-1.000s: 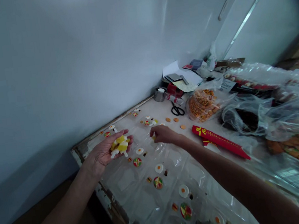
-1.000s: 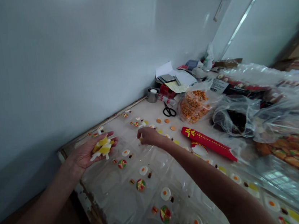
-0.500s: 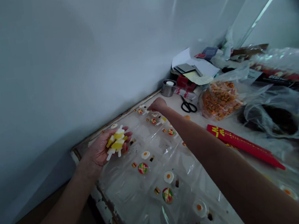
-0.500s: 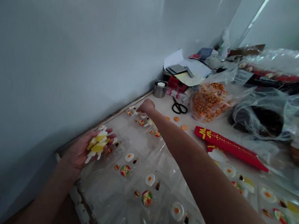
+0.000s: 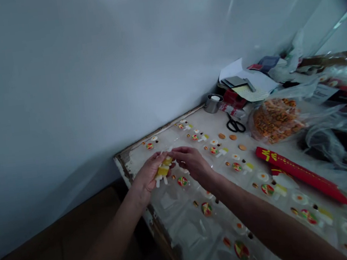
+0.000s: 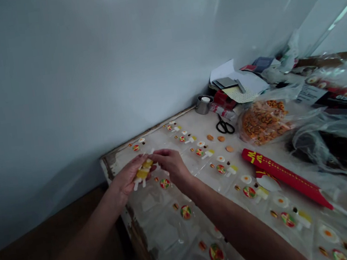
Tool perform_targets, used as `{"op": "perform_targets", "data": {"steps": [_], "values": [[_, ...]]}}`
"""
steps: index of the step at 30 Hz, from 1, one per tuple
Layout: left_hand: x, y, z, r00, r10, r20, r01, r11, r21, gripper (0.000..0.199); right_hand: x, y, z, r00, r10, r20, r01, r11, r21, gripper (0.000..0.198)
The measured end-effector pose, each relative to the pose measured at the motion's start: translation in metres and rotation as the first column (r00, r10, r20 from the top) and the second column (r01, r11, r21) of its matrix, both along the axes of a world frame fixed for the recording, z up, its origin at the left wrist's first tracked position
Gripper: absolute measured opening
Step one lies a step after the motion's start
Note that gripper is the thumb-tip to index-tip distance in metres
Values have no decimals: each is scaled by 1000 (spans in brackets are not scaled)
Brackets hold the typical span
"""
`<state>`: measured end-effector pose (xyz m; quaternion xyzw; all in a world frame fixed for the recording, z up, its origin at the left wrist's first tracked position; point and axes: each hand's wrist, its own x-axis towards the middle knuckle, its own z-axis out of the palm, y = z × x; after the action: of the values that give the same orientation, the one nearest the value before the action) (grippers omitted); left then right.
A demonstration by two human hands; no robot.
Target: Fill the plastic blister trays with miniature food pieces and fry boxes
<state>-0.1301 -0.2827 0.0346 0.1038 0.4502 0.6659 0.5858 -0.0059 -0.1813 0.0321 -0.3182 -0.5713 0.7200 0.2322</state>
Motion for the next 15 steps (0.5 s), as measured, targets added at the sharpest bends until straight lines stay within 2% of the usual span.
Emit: {"op": "perform_targets", "data": {"steps": [2,4,5,7,8,9,10,11,12,13,14,15], "values": [[16,-14,-3,999,48,-15,-47,998,28,23,11,-22,-2,995,-87,-39,80,983,-165,27],[21,-29,-3,997,69,31,-68,997,-27,24,18,-24,1,987,-154,-39,144,970,-194,25],[19,-35,-1,994,85,69,-80,994,-72,22,18,-19,4,980,-194,-40,187,971,-147,26],[6,-49,3,980,147,132,-128,981,-144,15,9,-1,11,965,-258,-37,260,964,59,27],[-3,-55,5,971,187,148,-163,974,-159,13,0,10,13,961,-275,-18,272,939,210,26],[-14,-61,7,964,214,157,-189,969,-161,12,-11,20,14,959,-281,24,251,889,382,24],[-24,-67,9,960,228,161,-204,967,-154,14,-24,28,14,954,-281,99,181,809,559,21],[-34,-72,10,959,231,167,-207,967,-149,17,-38,35,12,937,-280,208,45,688,724,19],[-42,-76,11,959,222,178,-198,969,-146,21,-52,39,10,900,-285,329,-136,534,835,19],[-49,-79,11,959,207,194,-182,973,-142,25,-64,40,6,848,-298,439,-318,375,871,20],[-53,-81,11,959,193,207,-166,976,-139,29,-74,40,2,792,-311,524,-468,242,850,21],[-56,-82,10,959,184,215,-158,978,-135,31,-81,37,-3,747,-316,585,-570,148,808,23]]}}
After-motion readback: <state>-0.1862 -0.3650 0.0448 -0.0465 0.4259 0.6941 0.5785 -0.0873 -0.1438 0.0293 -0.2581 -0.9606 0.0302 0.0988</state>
